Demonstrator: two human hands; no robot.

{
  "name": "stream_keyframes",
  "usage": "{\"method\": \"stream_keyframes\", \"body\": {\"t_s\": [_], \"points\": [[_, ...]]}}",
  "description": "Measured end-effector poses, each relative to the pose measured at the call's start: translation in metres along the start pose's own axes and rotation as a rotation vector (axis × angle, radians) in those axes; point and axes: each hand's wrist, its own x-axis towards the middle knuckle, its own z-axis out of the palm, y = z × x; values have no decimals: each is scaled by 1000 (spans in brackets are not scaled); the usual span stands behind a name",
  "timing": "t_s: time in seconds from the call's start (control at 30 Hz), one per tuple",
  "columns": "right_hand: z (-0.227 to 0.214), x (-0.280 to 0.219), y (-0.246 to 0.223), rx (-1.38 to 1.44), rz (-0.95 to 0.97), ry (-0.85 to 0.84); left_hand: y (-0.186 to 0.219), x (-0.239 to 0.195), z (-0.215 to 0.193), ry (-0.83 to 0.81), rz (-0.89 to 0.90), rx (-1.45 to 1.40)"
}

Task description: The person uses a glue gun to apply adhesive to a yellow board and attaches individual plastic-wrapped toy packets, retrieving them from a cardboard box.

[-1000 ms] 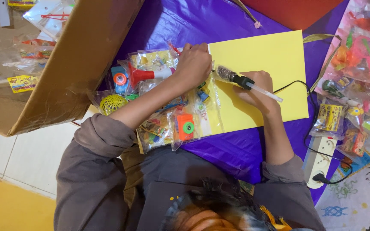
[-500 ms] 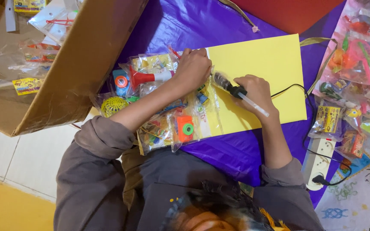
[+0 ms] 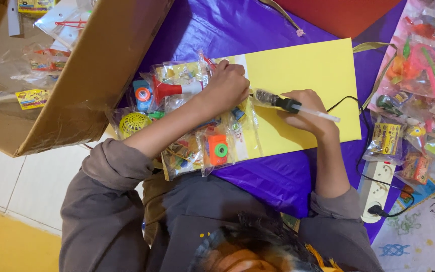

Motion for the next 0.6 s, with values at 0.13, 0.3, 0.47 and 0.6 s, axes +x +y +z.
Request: {"method": "stream_keyframes", "body": {"t_s": [0.13, 0.3, 0.47, 0.6], "points": [[0, 0, 16, 63, 26, 2, -1, -1, 6, -69, 23, 64], [1, 2, 38, 149, 10, 2, -2, -7, 18, -37, 81, 166], [-4, -2, 32, 197, -11, -7, -8, -5, 27, 11, 81, 130], [-7, -3, 27, 194, -6, -4, 2, -4, 16, 61, 19, 127]]}}
